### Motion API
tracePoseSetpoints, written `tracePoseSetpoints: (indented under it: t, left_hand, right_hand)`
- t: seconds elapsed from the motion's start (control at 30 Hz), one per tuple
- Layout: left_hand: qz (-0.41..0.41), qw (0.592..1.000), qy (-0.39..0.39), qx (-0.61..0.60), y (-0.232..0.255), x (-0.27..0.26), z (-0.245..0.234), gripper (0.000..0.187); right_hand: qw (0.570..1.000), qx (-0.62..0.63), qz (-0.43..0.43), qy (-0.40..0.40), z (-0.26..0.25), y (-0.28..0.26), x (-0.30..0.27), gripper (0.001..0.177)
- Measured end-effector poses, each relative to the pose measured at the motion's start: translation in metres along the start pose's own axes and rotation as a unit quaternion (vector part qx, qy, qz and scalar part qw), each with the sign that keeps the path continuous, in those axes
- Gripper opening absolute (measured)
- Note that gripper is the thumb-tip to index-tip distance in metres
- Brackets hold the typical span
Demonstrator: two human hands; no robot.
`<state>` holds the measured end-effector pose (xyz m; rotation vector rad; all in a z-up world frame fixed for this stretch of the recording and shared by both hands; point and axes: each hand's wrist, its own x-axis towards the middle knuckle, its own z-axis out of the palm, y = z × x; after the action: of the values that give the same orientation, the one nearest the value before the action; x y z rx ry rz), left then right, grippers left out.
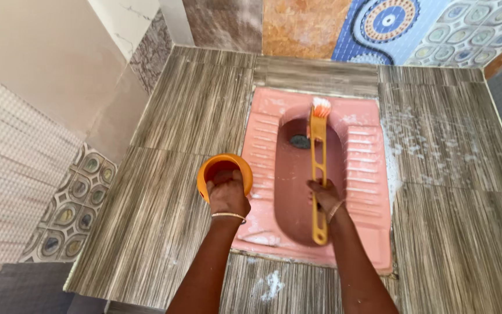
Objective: The person cleans a pink squat toilet using a brush and water from an orange container. They scrub various surfaces of the toilet basin and the surrounding floor tiles with the brush.
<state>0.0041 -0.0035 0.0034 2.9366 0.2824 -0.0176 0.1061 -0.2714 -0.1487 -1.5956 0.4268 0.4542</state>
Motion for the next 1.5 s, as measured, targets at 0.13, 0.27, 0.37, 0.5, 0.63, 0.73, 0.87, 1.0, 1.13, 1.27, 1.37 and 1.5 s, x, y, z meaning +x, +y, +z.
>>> tracePoseSetpoints:
  t: [0.13, 0.27, 0.37, 0.5, 0.63, 0.73, 0.87, 1.0, 1.13, 1.27, 1.37, 1.5]
  left_hand:
    - [0.012, 1.0, 0.005, -0.003, -0.003, 0.0, 0.0, 0.034]
    - [0.01, 1.0, 0.01, 0.003, -0.001, 0.001, 0.0, 0.04]
    - [0.007, 1.0, 0.009, -0.001, -0.004, 0.0, 0.004, 0.039]
    - [0.01, 0.999, 0.035, 0.018, -0.001, 0.002, 0.003, 0.042]
    - [0.021, 0.999, 0.027, 0.0, -0.002, -0.001, 0.004, 0.043]
    - [0.012, 1.0, 0.02, 0.011, -0.002, 0.0, 0.001, 0.038]
    - [0.015, 0.999, 0.028, 0.005, -0.001, 0.0, 0.002, 0.043]
    - [0.007, 1.0, 0.005, 0.025, -0.001, 0.001, 0.003, 0.04]
    - [0.004, 1.0, 0.007, 0.017, -0.001, 0.001, 0.002, 0.042]
    - [0.011, 0.999, 0.035, 0.018, 0.0, 0.001, 0.003, 0.044]
    - [0.005, 1.0, 0.01, 0.017, 0.0, 0.001, 0.003, 0.046]
    - [0.007, 1.0, 0.01, 0.016, 0.0, 0.001, 0.0, 0.047]
  right_hand:
    - [1.0, -0.01, -0.024, 0.007, 0.04, -0.007, -0.021, 0.032]
    - [0.998, -0.046, -0.026, -0.031, -0.008, -0.029, -0.012, 0.037]
    - [0.995, -0.099, -0.013, 0.003, -0.033, -0.048, -0.018, 0.036]
    - [0.996, -0.073, -0.023, 0.05, -0.01, -0.073, -0.05, 0.041]
    - [0.987, 0.076, -0.097, 0.098, -0.005, -0.083, -0.039, 0.047]
    - [0.986, 0.021, -0.082, 0.14, -0.023, -0.087, -0.012, 0.043]
    - [0.992, -0.097, -0.026, 0.081, -0.003, -0.069, 0.028, 0.039]
    - [0.971, -0.233, -0.022, 0.043, 0.053, -0.051, 0.049, 0.047]
    - [0.924, -0.37, -0.092, 0.004, 0.027, -0.026, 0.089, 0.051]
    - [0.624, -0.709, -0.322, -0.069, -0.061, -0.029, 0.12, 0.051]
    - [0.962, -0.274, 0.008, 0.009, -0.063, -0.025, 0.119, 0.039]
    - [0.975, -0.215, 0.05, 0.021, 0.011, -0.026, 0.102, 0.037]
